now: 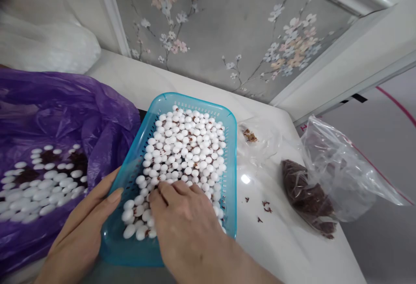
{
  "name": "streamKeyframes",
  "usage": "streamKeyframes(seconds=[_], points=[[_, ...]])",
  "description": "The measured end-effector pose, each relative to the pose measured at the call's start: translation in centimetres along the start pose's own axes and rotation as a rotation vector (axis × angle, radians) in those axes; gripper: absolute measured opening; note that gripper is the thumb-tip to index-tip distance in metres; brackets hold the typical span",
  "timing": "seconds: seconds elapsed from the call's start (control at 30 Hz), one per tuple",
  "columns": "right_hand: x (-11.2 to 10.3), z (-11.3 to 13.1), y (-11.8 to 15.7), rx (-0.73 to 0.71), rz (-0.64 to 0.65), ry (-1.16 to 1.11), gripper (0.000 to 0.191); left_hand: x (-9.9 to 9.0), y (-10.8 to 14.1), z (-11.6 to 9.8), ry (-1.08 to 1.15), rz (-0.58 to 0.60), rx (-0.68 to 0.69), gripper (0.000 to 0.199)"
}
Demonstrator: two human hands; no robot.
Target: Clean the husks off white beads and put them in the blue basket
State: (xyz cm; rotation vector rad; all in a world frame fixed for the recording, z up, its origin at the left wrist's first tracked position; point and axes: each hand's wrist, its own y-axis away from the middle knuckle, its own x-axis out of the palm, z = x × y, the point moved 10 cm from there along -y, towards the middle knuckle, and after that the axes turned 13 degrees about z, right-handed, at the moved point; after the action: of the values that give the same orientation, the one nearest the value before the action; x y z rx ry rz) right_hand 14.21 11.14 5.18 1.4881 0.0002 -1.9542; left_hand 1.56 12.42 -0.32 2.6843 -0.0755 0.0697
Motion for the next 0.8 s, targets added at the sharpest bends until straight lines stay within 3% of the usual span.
streamKeyframes(seconds=[0.17,0.3,0.4,0.53,0.67,0.8], points=[[-1.9,-1.7,-0.4,0.004,-0.047,0.084,0.065,0.0,0.2,0.0,0.004,-0.014,-0.026,0.040],[-4.1,-2.3,2.5,-0.013,-0.132,0.079,0.082,-0.1,0.1,0.5,0.015,-0.003,-0.060,0.044],[-4.2,-3.4,5.0,0.057,-0.109,0.063,0.057,-0.1,-0.3,0.7,0.026,0.025,-0.044,0.046],[-2.4,-4.2,6.1,0.122,-0.045,0.122,0.021,0.4,-0.6,0.5,0.017,0.096,-0.004,0.051],[-0.9,-4.4,4.6,0.142,-0.041,0.172,0.026,0.2,-0.1,0.5,0.034,0.050,-0.034,0.048],[0.1,-4.5,2.5,0.157,0.065,0.145,0.033,0.4,0.3,0.2,0.046,0.029,-0.042,0.046]])
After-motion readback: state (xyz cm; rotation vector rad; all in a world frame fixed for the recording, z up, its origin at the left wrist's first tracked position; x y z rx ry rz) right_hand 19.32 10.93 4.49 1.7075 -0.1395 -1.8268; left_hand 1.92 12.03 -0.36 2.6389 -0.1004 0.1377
